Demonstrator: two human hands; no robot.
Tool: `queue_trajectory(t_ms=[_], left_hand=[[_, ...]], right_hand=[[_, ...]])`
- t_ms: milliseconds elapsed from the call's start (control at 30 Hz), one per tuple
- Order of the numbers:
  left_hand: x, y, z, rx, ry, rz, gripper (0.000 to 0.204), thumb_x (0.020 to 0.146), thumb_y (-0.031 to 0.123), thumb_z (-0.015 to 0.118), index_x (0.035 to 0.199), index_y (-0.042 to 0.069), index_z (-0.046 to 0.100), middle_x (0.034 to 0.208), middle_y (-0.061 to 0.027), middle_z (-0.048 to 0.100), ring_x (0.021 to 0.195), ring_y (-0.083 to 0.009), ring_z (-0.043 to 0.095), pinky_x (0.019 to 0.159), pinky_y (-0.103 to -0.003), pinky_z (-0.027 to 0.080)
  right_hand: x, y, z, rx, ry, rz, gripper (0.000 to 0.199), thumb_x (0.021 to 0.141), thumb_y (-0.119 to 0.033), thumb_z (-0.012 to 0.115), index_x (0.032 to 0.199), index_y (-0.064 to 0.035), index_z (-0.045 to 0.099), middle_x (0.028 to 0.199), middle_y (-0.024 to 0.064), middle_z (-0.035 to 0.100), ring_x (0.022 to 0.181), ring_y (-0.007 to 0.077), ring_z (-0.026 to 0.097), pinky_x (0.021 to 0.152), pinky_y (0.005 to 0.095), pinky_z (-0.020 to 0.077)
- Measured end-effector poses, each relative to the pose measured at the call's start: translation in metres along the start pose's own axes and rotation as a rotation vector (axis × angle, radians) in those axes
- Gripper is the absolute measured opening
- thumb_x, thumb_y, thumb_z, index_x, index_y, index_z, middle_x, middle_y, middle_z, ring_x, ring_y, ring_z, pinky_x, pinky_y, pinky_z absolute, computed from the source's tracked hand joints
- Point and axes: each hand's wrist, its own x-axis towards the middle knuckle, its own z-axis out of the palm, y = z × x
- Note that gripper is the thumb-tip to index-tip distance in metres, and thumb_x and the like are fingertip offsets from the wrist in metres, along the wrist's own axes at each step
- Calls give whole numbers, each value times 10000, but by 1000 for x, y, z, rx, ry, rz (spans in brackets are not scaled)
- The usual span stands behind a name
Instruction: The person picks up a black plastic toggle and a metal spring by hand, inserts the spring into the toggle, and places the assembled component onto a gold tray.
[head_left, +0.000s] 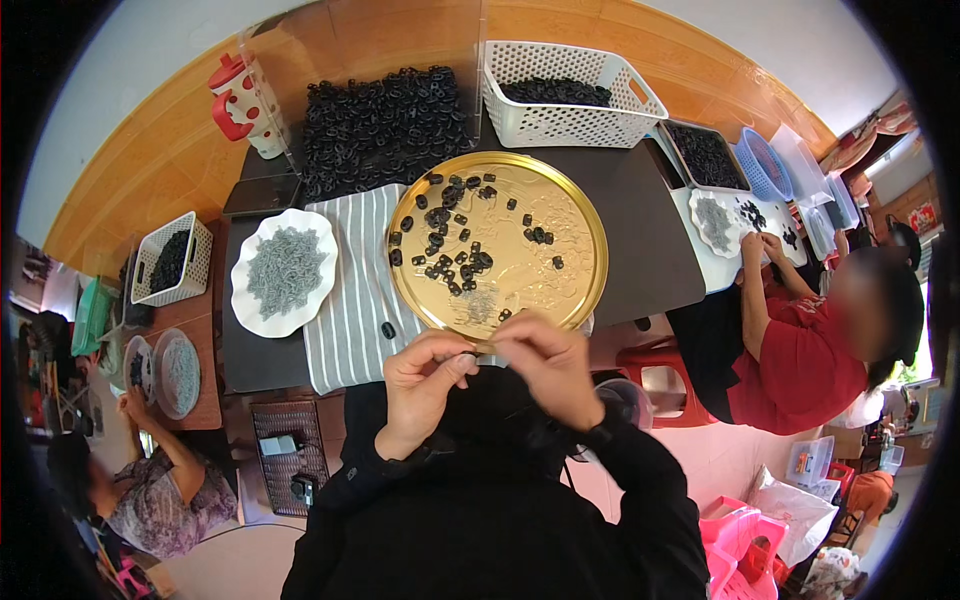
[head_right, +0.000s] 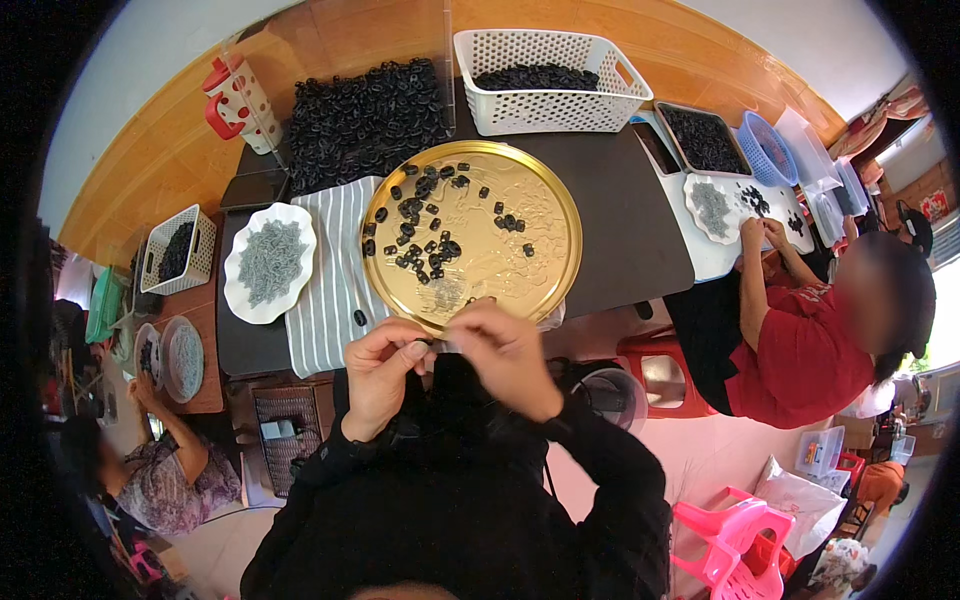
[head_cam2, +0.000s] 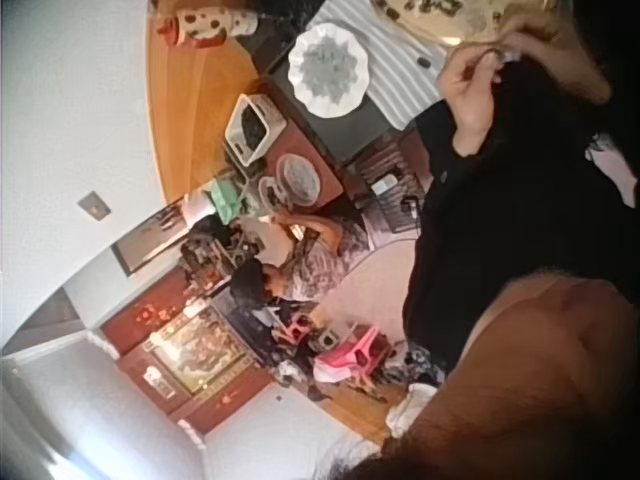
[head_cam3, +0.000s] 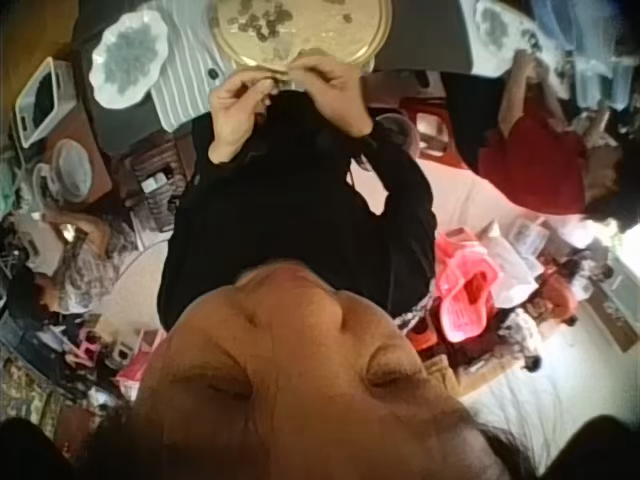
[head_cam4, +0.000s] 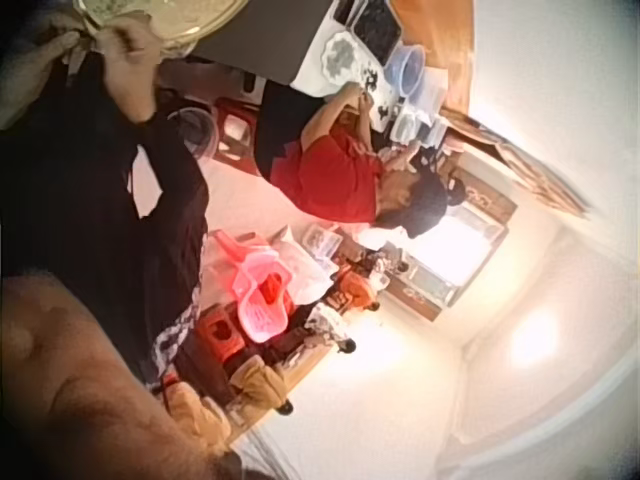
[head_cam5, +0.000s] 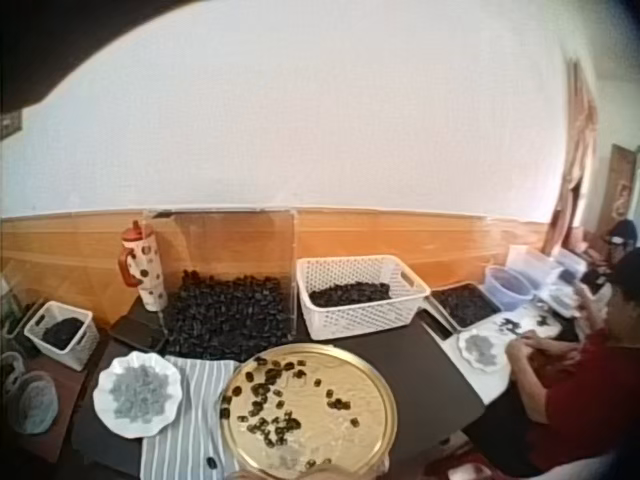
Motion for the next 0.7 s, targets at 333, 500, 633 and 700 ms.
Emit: queue_trajectory(t_ms=[333, 500, 633, 700], left_hand=[[-13, 10, -16, -10, 150, -198, 103, 846, -8, 639, 948, -25, 650, 769, -63, 663, 594, -90, 624, 448, -162, 425], [-18, 12, -20, 7, 192, -199, 103, 845, -5, 645, 945, -25, 651, 746, -46, 655, 594, -75, 610, 465, -161, 415], [-19, 9, -26, 19, 220, -196, 100, 845, -3, 645, 943, -25, 652, 739, -43, 652, 599, -74, 608, 472, -163, 416], [-18, 8, -26, 16, 221, -190, 94, 845, -1, 647, 936, -23, 654, 732, -39, 646, 603, -73, 609, 471, -163, 414]], right_hand=[[91, 27, -126, -1021, -24, -225, 111, 747, 22, 576, 837, -18, 628, 764, 141, 623, 726, 310, 604, 645, 362, 480], [101, 34, -125, -1066, -120, -303, 130, 735, 22, 573, 847, -28, 617, 783, 140, 621, 764, 352, 575, 665, 413, 470], [107, 36, -122, -1094, -163, -376, 158, 720, 36, 597, 866, -25, 599, 778, 138, 599, 762, 354, 567, 666, 406, 464], [108, 33, -118, -1093, -174, -382, 168, 720, 38, 595, 875, -24, 597, 787, 143, 596, 772, 356, 567, 670, 408, 463]])
